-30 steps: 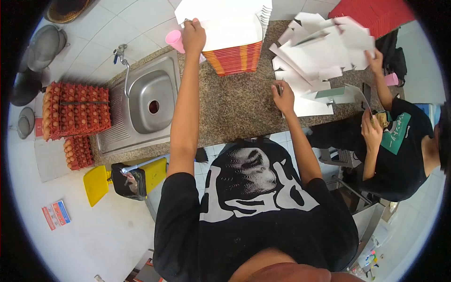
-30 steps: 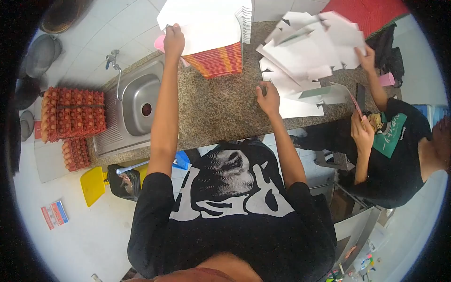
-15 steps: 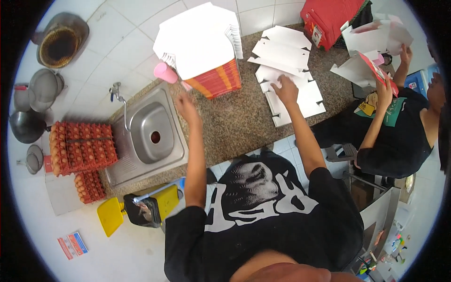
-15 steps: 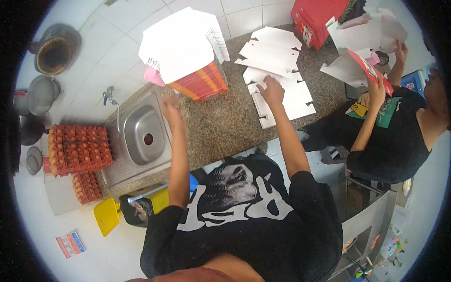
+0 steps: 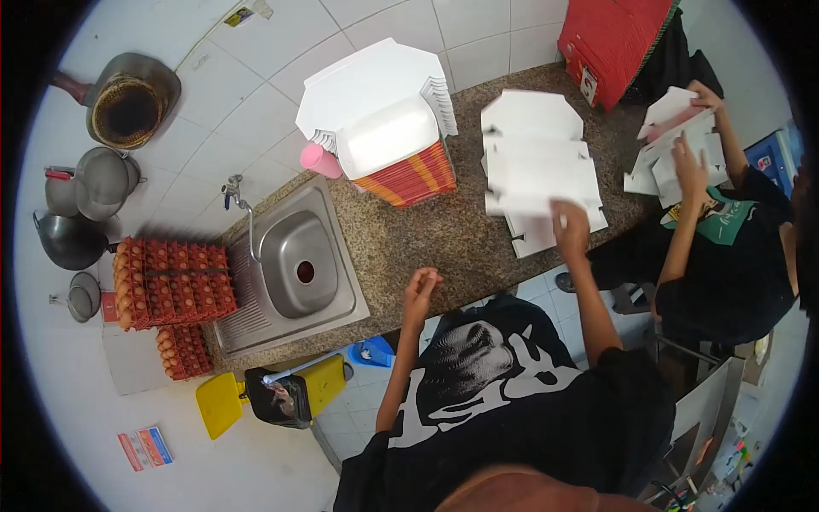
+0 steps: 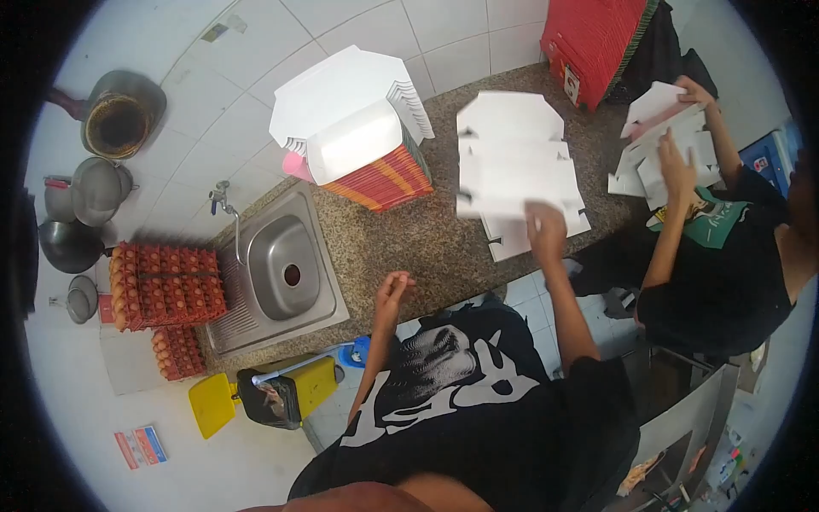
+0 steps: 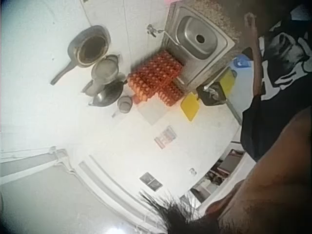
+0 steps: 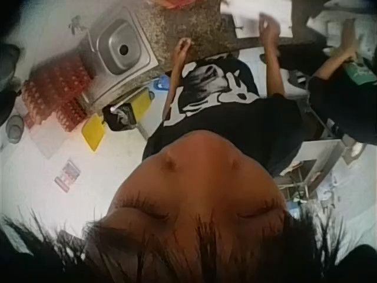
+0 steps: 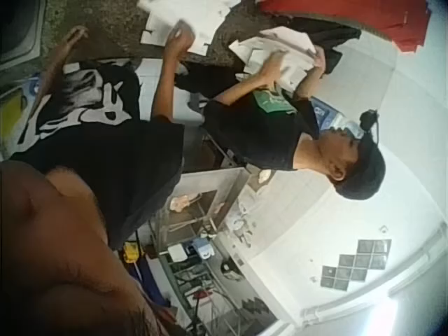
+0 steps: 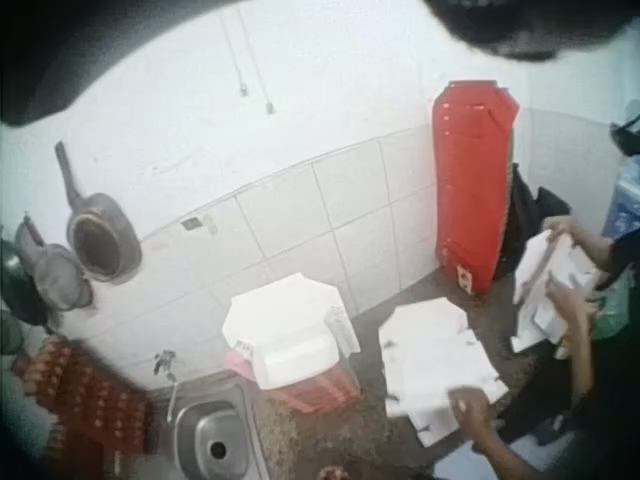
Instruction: The person is folding flat cardboard sheets into pizza boxes and stacking them on a shelf in a commercial kitchen environment.
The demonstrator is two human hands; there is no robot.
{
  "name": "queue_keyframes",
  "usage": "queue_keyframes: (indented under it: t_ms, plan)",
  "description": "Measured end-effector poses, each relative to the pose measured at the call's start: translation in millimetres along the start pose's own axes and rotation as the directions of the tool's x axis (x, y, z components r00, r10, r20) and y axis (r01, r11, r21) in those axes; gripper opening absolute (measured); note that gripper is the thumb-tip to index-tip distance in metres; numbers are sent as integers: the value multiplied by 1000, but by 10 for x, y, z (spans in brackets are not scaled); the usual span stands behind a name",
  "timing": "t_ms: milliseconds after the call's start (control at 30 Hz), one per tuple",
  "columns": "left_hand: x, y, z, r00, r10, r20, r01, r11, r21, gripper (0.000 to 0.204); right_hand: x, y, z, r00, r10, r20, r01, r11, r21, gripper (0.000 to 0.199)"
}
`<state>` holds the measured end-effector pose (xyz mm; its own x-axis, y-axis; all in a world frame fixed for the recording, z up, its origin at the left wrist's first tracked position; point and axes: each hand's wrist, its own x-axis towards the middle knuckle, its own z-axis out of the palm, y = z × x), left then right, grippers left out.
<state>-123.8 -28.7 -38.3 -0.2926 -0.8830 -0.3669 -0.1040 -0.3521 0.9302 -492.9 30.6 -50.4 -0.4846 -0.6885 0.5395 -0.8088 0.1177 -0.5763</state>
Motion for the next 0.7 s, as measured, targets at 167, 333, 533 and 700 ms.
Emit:
queue_keyframes:
  t_ms: [167,333,533,700]
  plan:
    - [450,89,367,878,-329,348,397,906,-145,74,-592,78,-134,996,70,63,-75,995,72,16]
    - [939,487,962,862,-189,471,250,966,-70,83,-11,-140,-151,944,287,-162,-182,864,469,16]
    - [1333,1138,1107,748,79,659,215,910,-354,92,5,-472,-487,993,-104,55,74,918,389,14]
    - [1208,1041,1212,888,-210,409,81,947,311,61,-483,-466,-704,798,-226,558,31,941,337,40]
